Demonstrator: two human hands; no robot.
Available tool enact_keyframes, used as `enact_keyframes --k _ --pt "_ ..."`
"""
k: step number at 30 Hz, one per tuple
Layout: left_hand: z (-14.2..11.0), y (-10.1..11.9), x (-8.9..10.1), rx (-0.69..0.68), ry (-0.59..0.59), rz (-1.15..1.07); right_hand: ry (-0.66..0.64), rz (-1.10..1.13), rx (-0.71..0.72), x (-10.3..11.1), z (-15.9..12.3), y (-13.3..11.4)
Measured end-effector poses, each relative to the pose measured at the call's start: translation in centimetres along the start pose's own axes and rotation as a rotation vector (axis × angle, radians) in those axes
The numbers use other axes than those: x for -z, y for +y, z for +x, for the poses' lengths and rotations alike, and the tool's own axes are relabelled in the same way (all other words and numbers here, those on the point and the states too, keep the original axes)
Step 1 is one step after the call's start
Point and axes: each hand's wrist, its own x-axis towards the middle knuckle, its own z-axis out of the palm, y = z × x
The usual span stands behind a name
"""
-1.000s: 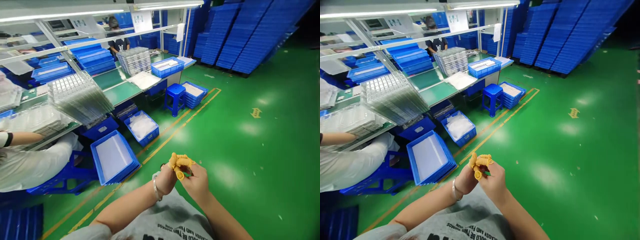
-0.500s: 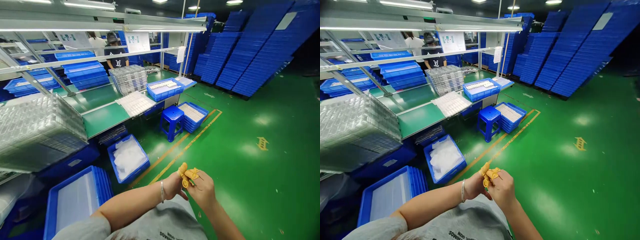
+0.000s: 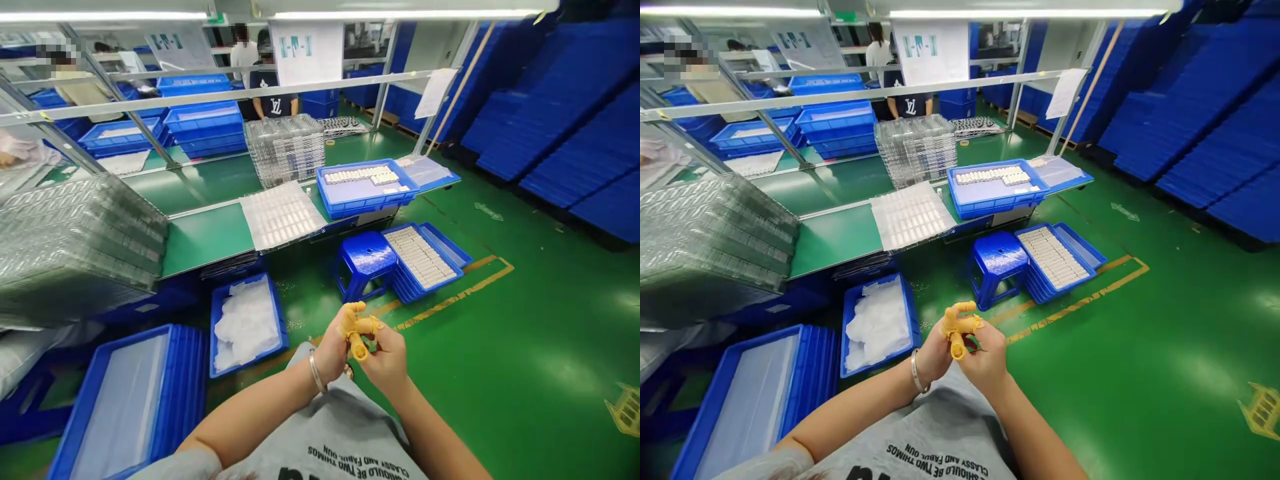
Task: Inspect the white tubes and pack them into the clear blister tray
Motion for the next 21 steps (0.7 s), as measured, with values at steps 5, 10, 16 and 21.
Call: enact_keyframes --k 5,10,16,21 --pt "9.7 5.3 0.0 -0.002 -0.086 0.017 -0.020 0.069 -0.038 -1.0 7.7 8.1" --pt "19.6 10.9 -0.1 -0.005 -0.263 0.097 0.080 0.000 -0.029 -2.7 14.5 14.9" --pt "29.3 17.7 -0.7 0.130 -0.455 0.191 0.186 -0.150 0.057 -3.7 22.3 19.7" --pt "33.7 20.7 -1.4 0.263 -0.516 0.274 0.215 -0.182 0.219 -3.7 25.9 23.8"
